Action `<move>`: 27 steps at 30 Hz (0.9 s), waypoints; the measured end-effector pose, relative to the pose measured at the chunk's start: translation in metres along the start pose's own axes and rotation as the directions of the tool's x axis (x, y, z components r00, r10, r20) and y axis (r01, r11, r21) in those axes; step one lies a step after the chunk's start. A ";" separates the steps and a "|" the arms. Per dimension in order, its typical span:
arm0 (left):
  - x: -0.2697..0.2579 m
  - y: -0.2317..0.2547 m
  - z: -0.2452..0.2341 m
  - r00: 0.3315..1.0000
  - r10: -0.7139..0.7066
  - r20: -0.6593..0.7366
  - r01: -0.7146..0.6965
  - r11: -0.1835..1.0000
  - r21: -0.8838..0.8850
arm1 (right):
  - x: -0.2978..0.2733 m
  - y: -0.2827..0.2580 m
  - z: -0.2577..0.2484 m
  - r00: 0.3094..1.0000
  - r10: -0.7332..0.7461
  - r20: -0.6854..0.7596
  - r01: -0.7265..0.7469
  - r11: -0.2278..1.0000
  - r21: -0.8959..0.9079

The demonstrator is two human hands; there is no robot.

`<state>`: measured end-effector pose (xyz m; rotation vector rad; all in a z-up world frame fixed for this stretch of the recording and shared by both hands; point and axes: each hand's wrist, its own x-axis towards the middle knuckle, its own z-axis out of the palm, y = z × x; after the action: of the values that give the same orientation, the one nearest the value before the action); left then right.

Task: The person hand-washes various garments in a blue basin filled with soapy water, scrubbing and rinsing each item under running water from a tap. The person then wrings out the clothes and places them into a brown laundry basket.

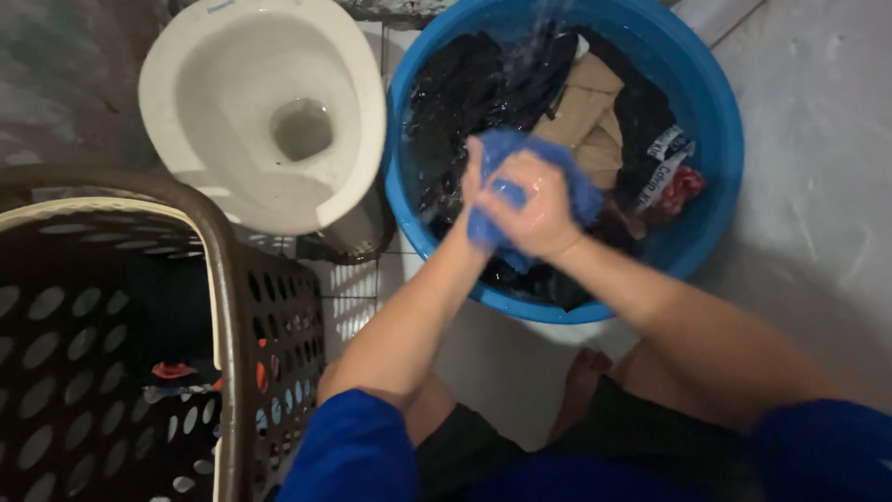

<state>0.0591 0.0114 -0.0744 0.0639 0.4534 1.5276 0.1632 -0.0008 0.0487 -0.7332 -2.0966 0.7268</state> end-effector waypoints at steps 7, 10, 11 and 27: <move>-0.015 0.001 0.032 0.987 -0.121 -0.106 0.147 0.420 0.896 | 0.014 0.089 -0.046 0.970 0.219 -0.101 -0.240 0.843 -0.481; -0.035 0.044 0.038 0.996 -0.086 -0.039 -0.020 -0.599 0.800 | -0.014 0.111 -0.036 0.968 0.186 0.166 -0.060 0.821 -0.568; -0.036 0.048 0.038 0.996 -0.087 0.003 -0.063 -0.698 0.713 | -0.029 0.116 -0.033 0.936 0.252 0.247 -0.065 0.812 -0.580; -0.034 0.043 0.004 0.891 -0.350 -0.288 -0.125 -0.801 0.585 | 0.000 0.106 0.001 0.667 0.433 0.606 -0.276 0.899 -0.339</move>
<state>0.0206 -0.0182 -0.0486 1.8404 1.5959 -0.3418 0.1894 0.0699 -0.0256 -1.1631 -2.7628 1.1156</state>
